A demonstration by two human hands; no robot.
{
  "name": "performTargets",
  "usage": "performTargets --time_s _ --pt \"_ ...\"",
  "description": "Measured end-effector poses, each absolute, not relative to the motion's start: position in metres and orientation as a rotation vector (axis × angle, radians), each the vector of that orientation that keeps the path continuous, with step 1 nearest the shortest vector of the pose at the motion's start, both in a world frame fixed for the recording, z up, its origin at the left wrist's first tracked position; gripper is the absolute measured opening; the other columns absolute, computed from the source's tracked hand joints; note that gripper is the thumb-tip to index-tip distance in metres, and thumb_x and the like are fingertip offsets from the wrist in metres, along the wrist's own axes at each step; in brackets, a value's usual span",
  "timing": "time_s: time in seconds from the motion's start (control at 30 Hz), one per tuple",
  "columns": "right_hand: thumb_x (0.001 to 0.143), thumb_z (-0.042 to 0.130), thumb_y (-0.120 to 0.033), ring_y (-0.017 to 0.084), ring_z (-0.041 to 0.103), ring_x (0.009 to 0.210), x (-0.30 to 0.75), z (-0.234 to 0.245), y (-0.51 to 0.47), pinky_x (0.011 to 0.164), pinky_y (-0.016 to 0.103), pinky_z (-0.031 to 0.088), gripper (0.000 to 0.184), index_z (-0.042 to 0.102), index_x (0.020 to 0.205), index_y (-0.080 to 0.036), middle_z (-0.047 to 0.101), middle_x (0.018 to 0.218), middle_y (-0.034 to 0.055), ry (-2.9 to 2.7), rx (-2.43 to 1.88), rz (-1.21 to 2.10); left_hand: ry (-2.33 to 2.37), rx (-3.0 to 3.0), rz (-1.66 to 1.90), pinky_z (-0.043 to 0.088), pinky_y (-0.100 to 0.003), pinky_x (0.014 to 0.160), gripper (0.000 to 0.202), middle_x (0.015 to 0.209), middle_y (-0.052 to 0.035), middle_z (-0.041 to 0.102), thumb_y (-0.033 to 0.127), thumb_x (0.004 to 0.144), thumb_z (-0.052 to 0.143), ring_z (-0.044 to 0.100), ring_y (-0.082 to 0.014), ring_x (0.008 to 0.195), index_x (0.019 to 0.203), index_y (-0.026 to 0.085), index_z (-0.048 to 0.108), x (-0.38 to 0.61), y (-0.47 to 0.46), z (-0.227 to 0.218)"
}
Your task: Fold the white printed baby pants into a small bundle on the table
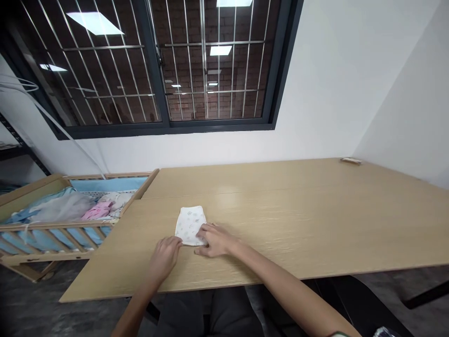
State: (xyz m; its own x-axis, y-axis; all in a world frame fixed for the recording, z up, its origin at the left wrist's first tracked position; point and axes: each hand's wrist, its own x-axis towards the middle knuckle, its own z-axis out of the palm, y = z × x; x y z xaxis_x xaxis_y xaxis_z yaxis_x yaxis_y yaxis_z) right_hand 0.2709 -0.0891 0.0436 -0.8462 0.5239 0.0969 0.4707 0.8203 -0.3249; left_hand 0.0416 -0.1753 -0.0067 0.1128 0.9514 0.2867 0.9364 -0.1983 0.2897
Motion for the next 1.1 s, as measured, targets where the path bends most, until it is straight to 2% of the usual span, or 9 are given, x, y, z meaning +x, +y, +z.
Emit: performTargets --time_s 0.13,0.23,0.37,0.47,0.53,0.73,0.9,1.0,1.1 --pt "0.094 0.056 -0.03 0.029 0.058 0.117 0.277 0.04 -0.105 0.102 0.043 0.041 0.037 0.061 0.13 -0.02 0.065 0.125 0.0135 -2.773 -0.755 0.369 1.895 2.249 0.708 0.046 -0.038 0.089 0.032 0.1 -0.0072 0.073 0.02 0.103 0.032 0.066 -0.0234 0.095 0.099 0.02 0.065 0.032 -0.172 0.0" --pt "0.097 0.044 -0.017 0.026 0.06 0.116 0.277 0.038 -0.103 0.101 0.04 0.043 0.035 0.061 0.127 -0.02 0.067 0.123 0.0126 -2.634 -0.818 0.453 1.797 2.165 0.755 0.044 -0.039 0.095 0.022 0.107 -0.0067 0.072 0.031 0.099 0.045 0.064 -0.0251 0.105 0.102 0.023 0.065 0.02 -0.173 0.008" --pt "0.097 0.047 -0.024 0.025 0.064 0.107 0.273 0.035 -0.081 0.092 0.037 0.049 0.03 0.059 0.125 -0.019 0.068 0.119 0.012 -2.383 -0.887 0.687 1.672 2.039 0.854 0.046 -0.039 0.096 0.022 0.107 -0.0068 0.073 0.037 0.085 0.063 0.064 -0.0271 0.107 0.102 0.023 0.069 0.007 -0.164 0.017" --pt "0.095 0.052 -0.027 0.023 0.066 0.097 0.263 0.03 -0.055 0.087 0.036 0.051 0.027 0.059 0.119 -0.017 0.07 0.112 0.0108 -2.163 -0.927 0.796 1.659 1.93 0.949 0.051 -0.035 0.085 0.025 0.093 -0.0057 0.075 0.038 0.09 0.055 0.069 -0.0236 0.09 0.1 0.02 0.069 0.002 -0.14 0.021" --pt "0.092 0.055 -0.028 0.022 0.066 0.094 0.255 0.025 -0.037 0.085 0.035 0.052 0.026 0.058 0.116 -0.017 0.07 0.109 0.0101 -2.018 -0.973 0.815 1.706 1.874 1.003 0.053 -0.032 0.08 0.029 0.093 -0.0062 0.076 0.038 0.092 0.051 0.07 -0.0219 0.086 0.106 0.018 0.067 0.001 -0.118 0.022" --pt "0.088 0.058 -0.03 0.02 0.064 0.084 0.233 0.008 0.008 0.075 0.033 0.054 0.031 0.055 0.116 -0.019 0.067 0.099 0.0069 -1.819 -1.213 0.756 1.969 1.751 1.052 0.052 -0.03 0.081 0.023 0.102 -0.0109 0.076 0.027 0.092 0.054 0.072 -0.0221 0.094 0.111 0.017 0.062 0.007 -0.065 0.015" --pt "0.084 0.06 -0.027 0.021 0.063 0.083 0.228 -0.007 0.026 0.078 0.036 0.055 0.028 0.057 0.11 -0.019 0.066 0.092 0.0057 -1.811 -1.272 0.686 2.124 1.768 0.988 0.049 -0.033 0.084 0.023 0.1 -0.0122 0.075 0.024 0.094 0.052 0.07 -0.0246 0.099 0.114 0.018 0.06 0.016 -0.056 0.003" --pt "0.086 0.056 -0.028 0.025 0.064 0.093 0.228 -0.008 0.021 0.085 0.041 0.055 0.034 0.056 0.117 -0.016 0.066 0.102 0.0114 -1.792 -1.295 0.662 2.177 1.823 0.998 0.047 -0.038 0.095 0.03 0.111 -0.0156 0.073 0.025 0.096 0.047 0.066 -0.0267 0.111 0.122 0.015 0.057 0.02 -0.058 0.001" --pt "0.095 0.045 -0.032 0.03 0.054 0.124 0.226 0.0 0.006 0.106 0.047 0.044 0.046 0.048 0.136 -0.011 0.056 0.132 0.0207 -1.813 -1.238 0.432 2.164 1.931 1.052 0.036 -0.044 0.111 0.048 0.139 -0.0212 0.058 0.038 0.1 0.042 0.05 -0.029 0.135 0.139 0.011 0.046 0.029 -0.06 0.0"
